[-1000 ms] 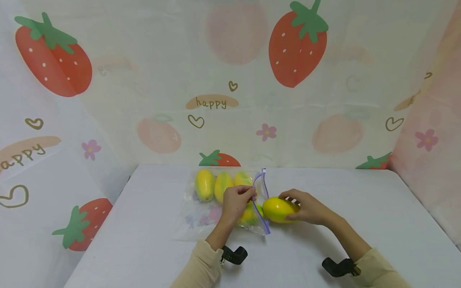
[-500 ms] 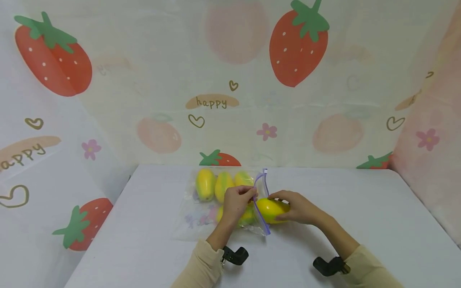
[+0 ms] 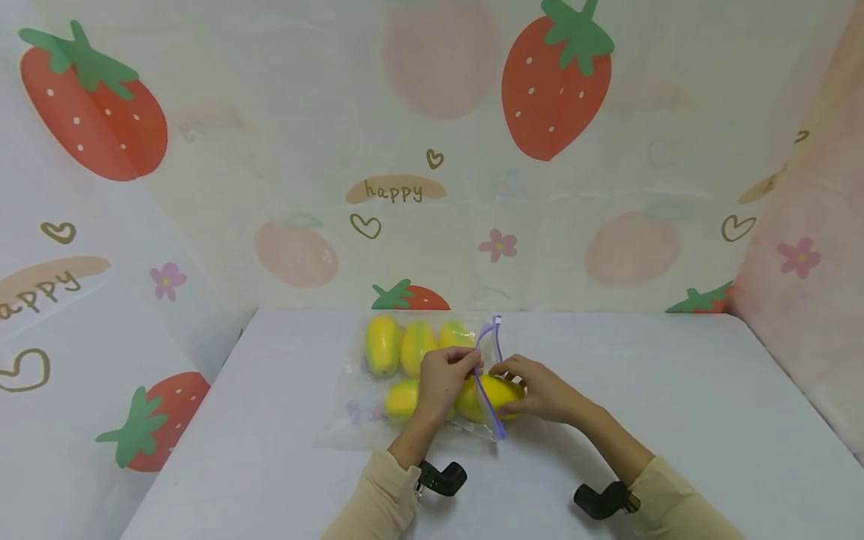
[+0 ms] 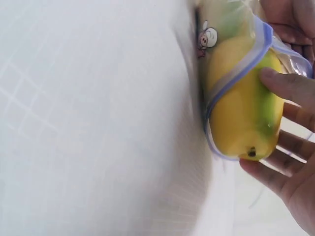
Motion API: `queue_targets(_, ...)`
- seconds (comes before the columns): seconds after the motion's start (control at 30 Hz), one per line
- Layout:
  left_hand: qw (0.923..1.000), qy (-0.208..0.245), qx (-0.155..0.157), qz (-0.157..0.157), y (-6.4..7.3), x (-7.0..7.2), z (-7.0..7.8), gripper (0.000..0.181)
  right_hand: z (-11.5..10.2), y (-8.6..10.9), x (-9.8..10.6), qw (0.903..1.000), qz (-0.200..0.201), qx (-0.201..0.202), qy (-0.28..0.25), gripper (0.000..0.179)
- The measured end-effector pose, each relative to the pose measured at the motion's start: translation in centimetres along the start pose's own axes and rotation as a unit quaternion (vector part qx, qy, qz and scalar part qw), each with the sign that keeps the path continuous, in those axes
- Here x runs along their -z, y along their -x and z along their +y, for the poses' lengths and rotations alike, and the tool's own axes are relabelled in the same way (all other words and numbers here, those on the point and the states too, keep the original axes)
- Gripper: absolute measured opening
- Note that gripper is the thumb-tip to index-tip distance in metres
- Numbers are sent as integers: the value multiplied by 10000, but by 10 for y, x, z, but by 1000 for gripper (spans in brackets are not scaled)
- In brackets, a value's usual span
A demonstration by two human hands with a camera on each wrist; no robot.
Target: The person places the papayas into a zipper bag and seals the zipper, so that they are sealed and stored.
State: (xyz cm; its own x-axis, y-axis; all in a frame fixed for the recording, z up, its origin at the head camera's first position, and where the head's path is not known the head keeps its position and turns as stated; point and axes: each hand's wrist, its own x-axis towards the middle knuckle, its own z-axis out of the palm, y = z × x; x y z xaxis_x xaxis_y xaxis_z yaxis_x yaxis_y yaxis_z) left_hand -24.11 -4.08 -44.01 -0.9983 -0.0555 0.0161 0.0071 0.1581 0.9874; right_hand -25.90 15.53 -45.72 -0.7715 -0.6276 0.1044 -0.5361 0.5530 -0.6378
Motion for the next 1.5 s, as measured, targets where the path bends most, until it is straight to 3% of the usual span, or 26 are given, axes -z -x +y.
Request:
queue_targets(0.2, 10000, -16, -76, 59, -1, -1, 0, 26, 2, 1, -2, 9994, -157, -21, -310, 49)
queue_targets(0.5, 10000, 58, 31, 56, -2, -2, -1, 24, 4, 2, -4, 9995, 8, -286, -149, 45)
queue_targets(0.73, 9998, 108, -23, 133, -1, -3, -1, 24, 1, -3, -9, 9990, 119, -140, -415, 42)
queue_targets(0.93, 9997, 178, -56, 137, -2, -4, -2, 25, -3, -5, -12, 9970, -55, -31, -777, 35)
queue_targets(1.27, 9997, 211, -48, 127, -2, -4, -4, 26, 3, -5, -15, 9978, 98, -144, -635, 33)
queue_targets(1.5, 9995, 250, -72, 154, -5, -4, -7, 25, 0, -4, -17, 9914, -152, -126, -1292, 26)
